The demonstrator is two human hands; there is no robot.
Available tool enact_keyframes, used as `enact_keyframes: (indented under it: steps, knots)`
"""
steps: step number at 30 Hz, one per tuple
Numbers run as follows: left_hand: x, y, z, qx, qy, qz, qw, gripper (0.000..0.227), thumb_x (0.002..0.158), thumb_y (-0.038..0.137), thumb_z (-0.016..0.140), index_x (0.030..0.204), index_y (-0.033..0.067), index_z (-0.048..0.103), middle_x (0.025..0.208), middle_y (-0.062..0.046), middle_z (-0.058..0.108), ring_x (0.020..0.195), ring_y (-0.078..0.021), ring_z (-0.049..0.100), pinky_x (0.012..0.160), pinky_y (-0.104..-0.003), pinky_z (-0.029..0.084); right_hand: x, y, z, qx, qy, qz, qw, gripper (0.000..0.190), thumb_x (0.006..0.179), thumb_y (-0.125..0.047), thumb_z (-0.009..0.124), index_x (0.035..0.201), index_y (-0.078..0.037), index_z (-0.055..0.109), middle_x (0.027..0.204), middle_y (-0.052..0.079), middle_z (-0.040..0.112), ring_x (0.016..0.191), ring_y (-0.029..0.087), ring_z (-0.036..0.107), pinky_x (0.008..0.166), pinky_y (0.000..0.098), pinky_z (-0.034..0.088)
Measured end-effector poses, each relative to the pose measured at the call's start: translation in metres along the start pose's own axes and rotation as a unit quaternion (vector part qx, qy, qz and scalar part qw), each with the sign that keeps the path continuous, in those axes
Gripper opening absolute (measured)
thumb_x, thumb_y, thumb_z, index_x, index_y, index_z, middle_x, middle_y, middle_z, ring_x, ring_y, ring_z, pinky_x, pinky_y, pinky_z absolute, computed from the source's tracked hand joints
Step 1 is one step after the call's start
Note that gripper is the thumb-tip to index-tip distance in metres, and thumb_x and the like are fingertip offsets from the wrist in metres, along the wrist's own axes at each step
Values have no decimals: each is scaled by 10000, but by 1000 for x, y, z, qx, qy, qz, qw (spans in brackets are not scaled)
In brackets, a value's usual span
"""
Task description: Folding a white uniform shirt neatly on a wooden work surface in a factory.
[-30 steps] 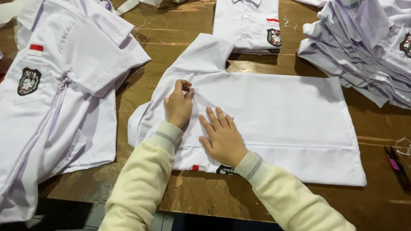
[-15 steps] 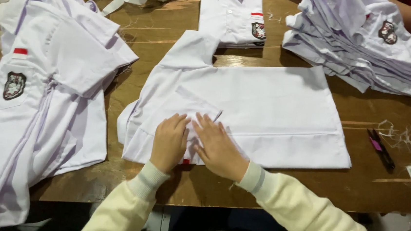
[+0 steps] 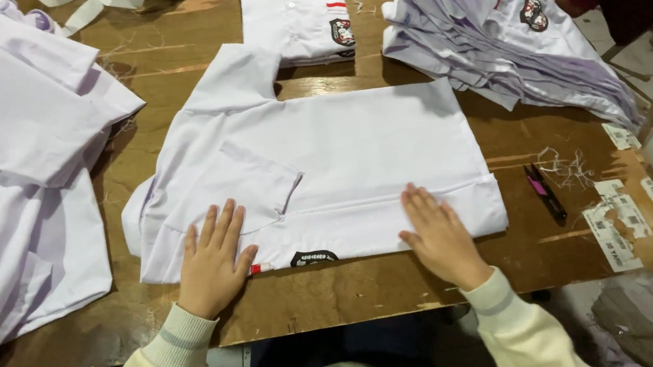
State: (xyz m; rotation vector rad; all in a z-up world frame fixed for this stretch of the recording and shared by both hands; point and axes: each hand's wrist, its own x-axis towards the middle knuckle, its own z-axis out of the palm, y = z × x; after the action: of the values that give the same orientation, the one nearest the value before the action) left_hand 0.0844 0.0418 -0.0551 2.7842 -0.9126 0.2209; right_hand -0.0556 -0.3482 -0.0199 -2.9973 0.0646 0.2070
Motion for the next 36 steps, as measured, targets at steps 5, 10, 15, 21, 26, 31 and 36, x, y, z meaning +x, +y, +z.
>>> enact_keyframes:
  steps: [5, 10, 15, 21, 26, 31, 36]
  knots:
    - [-1, 2, 1, 0, 22, -3, 1000, 712, 1019, 587, 296, 1629, 221, 282, 1712, 4, 248, 1574, -262, 212, 1195, -585, 208, -23, 56, -15, 17, 21, 122, 992, 864, 978, -646, 191, 1635, -112, 18, 1729, 72, 3, 1579, 220, 39, 1224, 537, 65]
    - [-1, 4, 0, -7, 22, -8, 1000, 695, 1033, 571, 298, 1634, 223, 267, 1714, 6, 240, 1574, -261, 208, 1195, -591, 201, -25, 55, -14, -3, 38, 139, 989, 839, 977, -610, 255, 1637, -119, 91, 1733, 55, 73, 1579, 230, 98, 1182, 664, 132]
    - [-6, 32, -16, -91, 127, 101, 982, 506, 1037, 75, 525, 1531, 45, 421, 1594, -165, 448, 1453, -358, 467, 1188, -580, 387, -22, 48, -23, 28, -11, 171, 985, 850, 972, -624, 210, 1626, -132, -15, 1729, 60, -115, 1586, 190, -108, 1163, 694, -114]
    - [-19, 70, -12, -108, 106, 210, 966, 402, 1024, 169, 552, 1378, -15, 593, 1456, -181, 586, 1340, -354, 557, 1091, -474, 471, -21, -53, -34, 77, 84, -37, 993, 752, 1030, -464, 301, 1641, -129, 16, 1726, 67, -14, 1578, 280, -20, 1228, 575, 11]
    - [-24, 64, -15, -123, 20, 190, 974, 571, 1076, 345, 450, 1569, 63, 385, 1640, -118, 382, 1522, -305, 347, 1212, -467, 294, 0, -106, 4, 89, 25, -215, 972, 753, 1039, -487, 429, 1628, -94, 173, 1718, 90, 140, 1579, 297, 83, 1223, 525, 122]
    - [-30, 39, -26, -132, -13, 168, 977, 555, 1077, 451, 409, 1584, 224, 418, 1637, -43, 406, 1505, -267, 356, 1180, -495, 285, 6, -106, 22, 46, -18, -196, 979, 728, 1042, -537, 376, 1657, -220, 150, 1722, 21, 151, 1562, 286, 111, 1189, 598, 155]
    - [-50, -23, -47, -149, -60, 53, 986, 511, 1058, 336, 432, 1534, 152, 457, 1621, -23, 419, 1520, -215, 333, 1203, -522, 233, 5, -109, 18, 94, -1, -188, 978, 713, 1025, -458, 456, 1626, -165, 208, 1719, -1, 169, 1582, 245, 97, 1216, 510, 115]
